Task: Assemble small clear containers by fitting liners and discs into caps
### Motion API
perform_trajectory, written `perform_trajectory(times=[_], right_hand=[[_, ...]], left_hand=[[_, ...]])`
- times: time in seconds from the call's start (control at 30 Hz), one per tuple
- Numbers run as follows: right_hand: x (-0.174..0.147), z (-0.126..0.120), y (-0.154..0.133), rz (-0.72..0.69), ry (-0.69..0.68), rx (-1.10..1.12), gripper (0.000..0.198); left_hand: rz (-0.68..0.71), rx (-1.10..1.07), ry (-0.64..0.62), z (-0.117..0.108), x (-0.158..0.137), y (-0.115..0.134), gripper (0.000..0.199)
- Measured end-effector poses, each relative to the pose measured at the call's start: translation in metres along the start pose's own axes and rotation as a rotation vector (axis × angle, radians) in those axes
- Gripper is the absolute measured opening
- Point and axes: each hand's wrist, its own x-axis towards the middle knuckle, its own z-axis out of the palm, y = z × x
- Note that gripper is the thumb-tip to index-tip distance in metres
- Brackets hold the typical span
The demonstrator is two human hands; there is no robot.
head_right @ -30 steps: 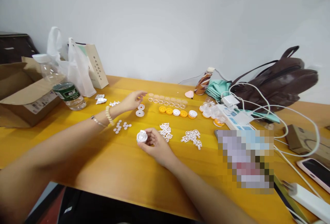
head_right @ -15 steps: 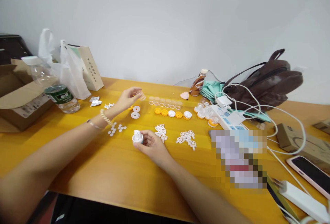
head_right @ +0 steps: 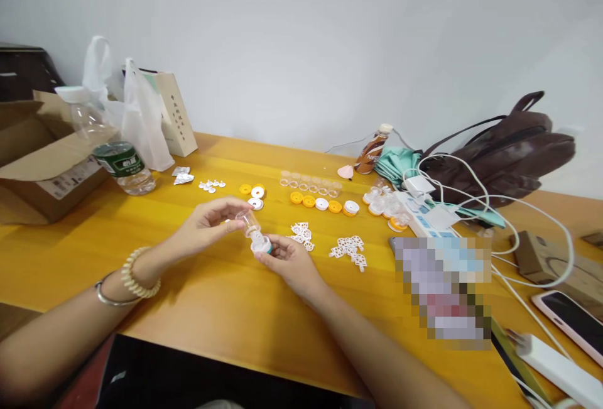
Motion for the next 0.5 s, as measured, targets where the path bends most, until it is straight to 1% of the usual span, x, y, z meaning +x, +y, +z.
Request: perform_trajectory(times=[0.13,0.33,0.5], right_hand=[[-0.002,0.000,-0.002,-0.001,-0.018,0.007,0.036],[-0.004,0.001,-0.008,-0.029,-0.067,0.032,0.034],[-0.006,0.002,-0.010,-0.032,-0.073,0.028,0.032]], left_hand=[[-0.010,0.012,-0.029,0.000,-0.001,0.003,0.025],[0.012,0.043,-0.070,0.007,-0.004,0.001,0.023],[0.027,0.059,-0.096,0.010,-0.005,0.000,0.021]])
